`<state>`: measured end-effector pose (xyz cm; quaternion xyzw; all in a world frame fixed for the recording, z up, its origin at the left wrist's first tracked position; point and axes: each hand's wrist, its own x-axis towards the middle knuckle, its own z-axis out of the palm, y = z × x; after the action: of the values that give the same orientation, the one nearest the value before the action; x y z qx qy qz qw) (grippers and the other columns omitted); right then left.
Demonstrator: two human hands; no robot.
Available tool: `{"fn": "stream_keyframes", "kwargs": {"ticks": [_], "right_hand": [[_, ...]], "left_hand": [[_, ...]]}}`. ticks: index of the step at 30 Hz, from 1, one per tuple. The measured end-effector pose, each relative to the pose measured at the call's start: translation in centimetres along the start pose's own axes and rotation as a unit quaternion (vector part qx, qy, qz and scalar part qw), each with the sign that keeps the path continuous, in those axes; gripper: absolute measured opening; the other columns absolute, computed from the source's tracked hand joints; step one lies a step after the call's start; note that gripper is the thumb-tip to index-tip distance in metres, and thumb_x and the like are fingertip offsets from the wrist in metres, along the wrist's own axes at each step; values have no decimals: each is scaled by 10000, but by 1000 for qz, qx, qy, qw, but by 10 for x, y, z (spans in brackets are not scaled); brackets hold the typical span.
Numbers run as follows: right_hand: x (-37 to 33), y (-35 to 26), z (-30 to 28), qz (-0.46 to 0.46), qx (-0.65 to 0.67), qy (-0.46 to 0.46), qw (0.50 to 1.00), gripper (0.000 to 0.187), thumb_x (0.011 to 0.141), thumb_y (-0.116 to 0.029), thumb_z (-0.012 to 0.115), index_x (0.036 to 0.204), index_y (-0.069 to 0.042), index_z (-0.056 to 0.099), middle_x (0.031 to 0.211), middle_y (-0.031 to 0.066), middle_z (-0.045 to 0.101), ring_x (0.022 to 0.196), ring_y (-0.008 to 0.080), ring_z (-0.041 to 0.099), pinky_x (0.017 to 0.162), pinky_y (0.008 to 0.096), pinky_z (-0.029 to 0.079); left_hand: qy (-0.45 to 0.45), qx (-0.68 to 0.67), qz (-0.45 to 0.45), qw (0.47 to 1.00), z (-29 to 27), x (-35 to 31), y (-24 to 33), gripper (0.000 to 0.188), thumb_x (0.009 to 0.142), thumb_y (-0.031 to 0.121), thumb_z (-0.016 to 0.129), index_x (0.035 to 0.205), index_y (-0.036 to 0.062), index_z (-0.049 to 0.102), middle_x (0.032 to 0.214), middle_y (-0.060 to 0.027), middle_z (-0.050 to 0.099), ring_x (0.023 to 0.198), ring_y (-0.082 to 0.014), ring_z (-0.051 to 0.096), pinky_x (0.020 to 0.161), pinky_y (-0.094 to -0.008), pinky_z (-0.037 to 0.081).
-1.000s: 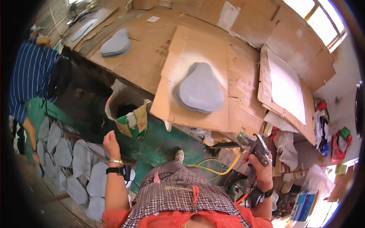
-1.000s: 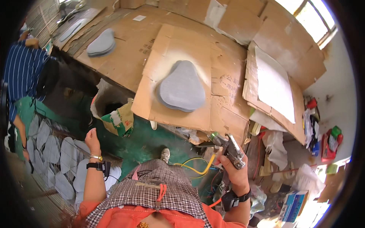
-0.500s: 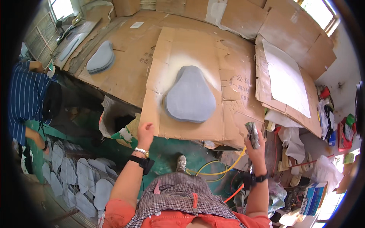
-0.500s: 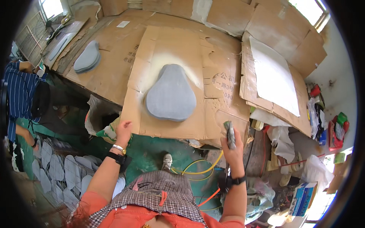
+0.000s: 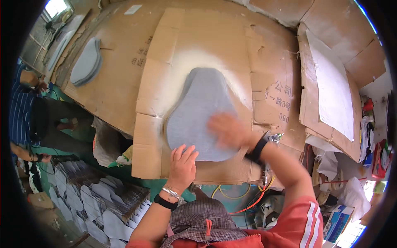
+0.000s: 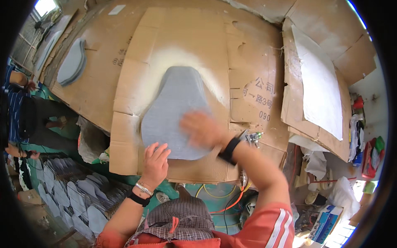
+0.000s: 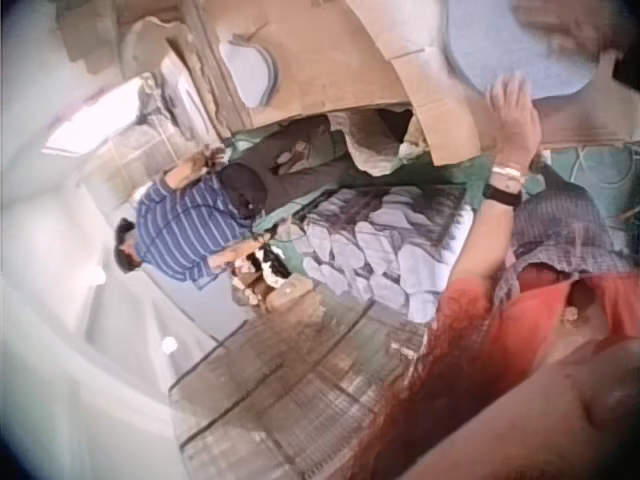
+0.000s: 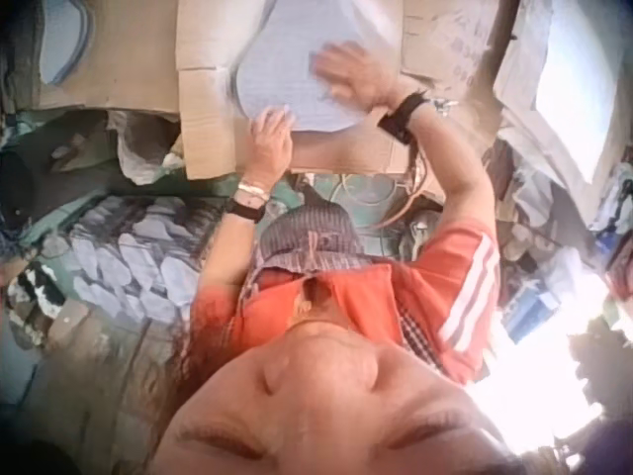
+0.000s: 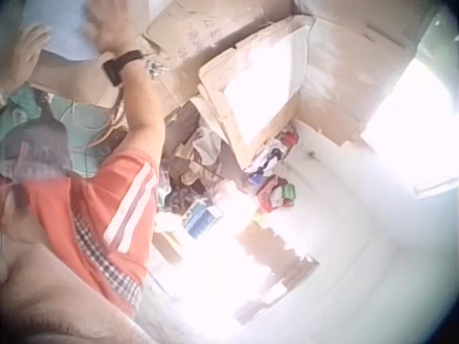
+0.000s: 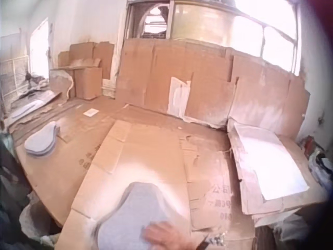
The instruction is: The person repeatedly reaches into a large sack to retrieve grey, heart-shaped fabric pieces. They place each piece onto a cardboard surface, smoothing it out with their hands. The person then stacks the pieces on a nearby metal rack.
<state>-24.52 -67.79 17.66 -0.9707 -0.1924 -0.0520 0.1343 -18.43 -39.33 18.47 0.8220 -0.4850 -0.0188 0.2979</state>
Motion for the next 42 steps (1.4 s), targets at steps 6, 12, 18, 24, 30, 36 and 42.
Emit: {"fn": "stream_keyframes", "kwargs": {"ticks": [6,12,18,24,30,36,42], "right_hand": [[6,86,-69,215,-181,103,954,556,947,-332,518,1408,-45,399,1456,209,377,1360,345,336,1119,443,277],[1,106,-31,319,-53,-67,944,650,875,-300,639,1403,-12,392,1464,194,380,1373,361,321,1127,455,263],[36,2,-38,11,153,-61,986,710,810,-359,664,1394,-37,421,1499,141,352,1407,337,288,1144,475,248],[39,-4,0,-51,140,-107,983,625,881,-383,573,1407,-81,425,1511,125,344,1398,332,309,1148,473,238],[31,88,-48,187,-79,-12,979,621,852,-416,606,1359,-77,495,1468,162,396,1380,350,333,1138,503,239],[63,49,-27,-62,57,-61,995,597,812,-321,690,1324,-70,515,1415,191,440,1350,358,366,1128,499,267],[84,109,-30,12,-101,101,990,535,883,-380,590,1343,-116,521,1467,111,402,1363,323,357,1129,507,253]], "left_hand": [[6,-17,-42,999,2,-4,-4,334,757,37,594,1087,55,640,1254,-78,584,1197,-330,466,1026,-511,343],[15,-42,-49,998,11,-5,-3,328,741,20,575,1061,50,640,1236,-84,592,1178,-349,474,1005,-518,358],[-14,-79,-90,993,-14,25,24,361,751,58,584,1109,15,605,1222,-167,568,1183,-395,461,1007,-518,365],[-74,-95,-18,993,38,38,32,608,918,323,527,1382,-49,407,1471,-235,340,1380,-435,272,1109,-539,258],[-82,-116,-62,988,42,46,37,635,898,354,550,1368,-54,421,1465,-229,358,1375,-427,293,1089,-540,279],[-69,-106,-49,991,43,49,33,577,871,304,575,1318,-50,486,1415,-209,435,1342,-418,356,1066,-530,310],[-64,-125,-62,988,40,47,31,516,863,249,575,1281,-47,522,1387,-199,473,1332,-411,374,1057,-514,337]]}}
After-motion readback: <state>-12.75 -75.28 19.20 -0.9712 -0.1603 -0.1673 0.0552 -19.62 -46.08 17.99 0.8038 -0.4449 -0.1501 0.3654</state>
